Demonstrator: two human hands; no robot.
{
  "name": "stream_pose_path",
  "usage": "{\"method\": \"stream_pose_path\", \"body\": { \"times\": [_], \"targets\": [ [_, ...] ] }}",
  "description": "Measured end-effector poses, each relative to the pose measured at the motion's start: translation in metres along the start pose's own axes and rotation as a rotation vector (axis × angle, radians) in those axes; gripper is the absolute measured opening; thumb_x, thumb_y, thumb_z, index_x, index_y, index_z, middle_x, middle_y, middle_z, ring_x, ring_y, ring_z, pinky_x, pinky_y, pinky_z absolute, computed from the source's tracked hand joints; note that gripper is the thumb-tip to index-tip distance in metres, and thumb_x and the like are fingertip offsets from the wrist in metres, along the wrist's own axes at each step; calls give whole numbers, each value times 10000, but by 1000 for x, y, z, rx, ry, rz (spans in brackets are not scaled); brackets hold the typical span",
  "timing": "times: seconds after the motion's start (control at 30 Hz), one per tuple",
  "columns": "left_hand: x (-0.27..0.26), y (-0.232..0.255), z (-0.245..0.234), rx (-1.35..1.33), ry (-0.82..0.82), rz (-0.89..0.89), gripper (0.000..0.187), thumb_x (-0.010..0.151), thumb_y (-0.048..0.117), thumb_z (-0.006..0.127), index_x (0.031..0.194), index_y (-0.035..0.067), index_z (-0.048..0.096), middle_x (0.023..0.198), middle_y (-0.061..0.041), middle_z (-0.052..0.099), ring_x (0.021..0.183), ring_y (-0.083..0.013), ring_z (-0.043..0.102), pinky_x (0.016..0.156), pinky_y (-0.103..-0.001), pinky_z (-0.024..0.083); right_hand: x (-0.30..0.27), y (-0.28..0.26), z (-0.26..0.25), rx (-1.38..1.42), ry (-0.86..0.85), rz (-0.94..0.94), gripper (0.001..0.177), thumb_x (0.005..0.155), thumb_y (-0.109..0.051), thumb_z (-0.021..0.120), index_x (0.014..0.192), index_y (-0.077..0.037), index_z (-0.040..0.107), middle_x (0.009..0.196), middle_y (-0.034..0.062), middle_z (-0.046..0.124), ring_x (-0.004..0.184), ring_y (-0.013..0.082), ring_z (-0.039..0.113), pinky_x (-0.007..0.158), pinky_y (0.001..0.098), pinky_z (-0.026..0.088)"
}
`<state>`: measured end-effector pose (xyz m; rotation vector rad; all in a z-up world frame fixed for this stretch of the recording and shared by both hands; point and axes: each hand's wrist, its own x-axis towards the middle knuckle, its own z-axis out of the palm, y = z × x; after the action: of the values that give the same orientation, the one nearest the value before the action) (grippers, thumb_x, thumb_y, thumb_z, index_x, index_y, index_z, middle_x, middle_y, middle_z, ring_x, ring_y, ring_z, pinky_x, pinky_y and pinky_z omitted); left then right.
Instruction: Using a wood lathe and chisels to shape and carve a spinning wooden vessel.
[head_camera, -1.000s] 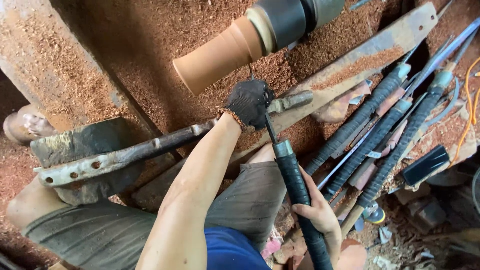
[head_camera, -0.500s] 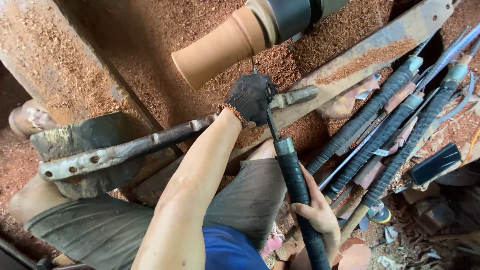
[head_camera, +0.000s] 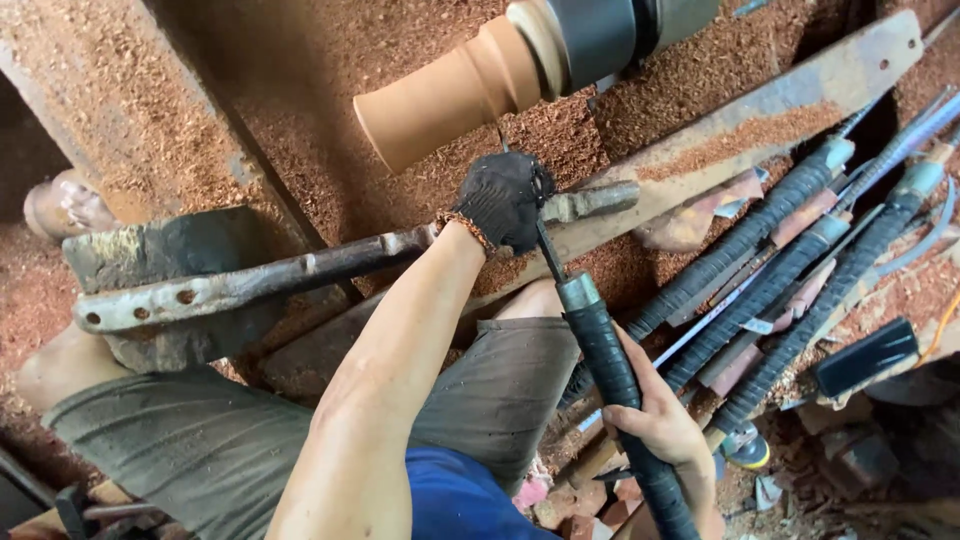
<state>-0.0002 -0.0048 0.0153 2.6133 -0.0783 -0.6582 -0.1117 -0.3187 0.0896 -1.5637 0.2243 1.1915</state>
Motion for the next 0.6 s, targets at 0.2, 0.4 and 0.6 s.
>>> {"method": "stream_pose_path", "body": {
  "times": [0.2, 0.4, 0.6],
  "targets": [
    [1, 4, -5, -16, -82, -76, 326, 470, 212, 855, 788, 169, 793, 857, -155, 743, 834, -334, 749, 764, -439, 616, 6, -8, -24, -113, -58, -71, 1057, 669, 0, 707, 1622, -123, 267, 1106, 38, 555, 737, 109, 546, 626, 247, 481],
    [1, 1, 3, -75, -14, -104, 332, 458, 219, 877, 774, 157, 795, 825, -175, 734, 805, -349, 746, 740, -442, 617, 15, -15, -46, -54, -128, 51, 1097, 651, 9, 702, 1620, -179, 221, 873, 111, 600, 581, 159, 588, 501, 295, 513],
    [6, -1, 9, -60, -8, -94, 299, 466, 223, 892, 738, 144, 797, 786, -185, 728, 768, -345, 748, 725, -441, 620, 5, -5, -17, 16, -45, 63, 1109, 631, 11, 694, 1623, -187, 239, 828, 103, 586, 543, 169, 587, 459, 310, 513]
  ]
}}
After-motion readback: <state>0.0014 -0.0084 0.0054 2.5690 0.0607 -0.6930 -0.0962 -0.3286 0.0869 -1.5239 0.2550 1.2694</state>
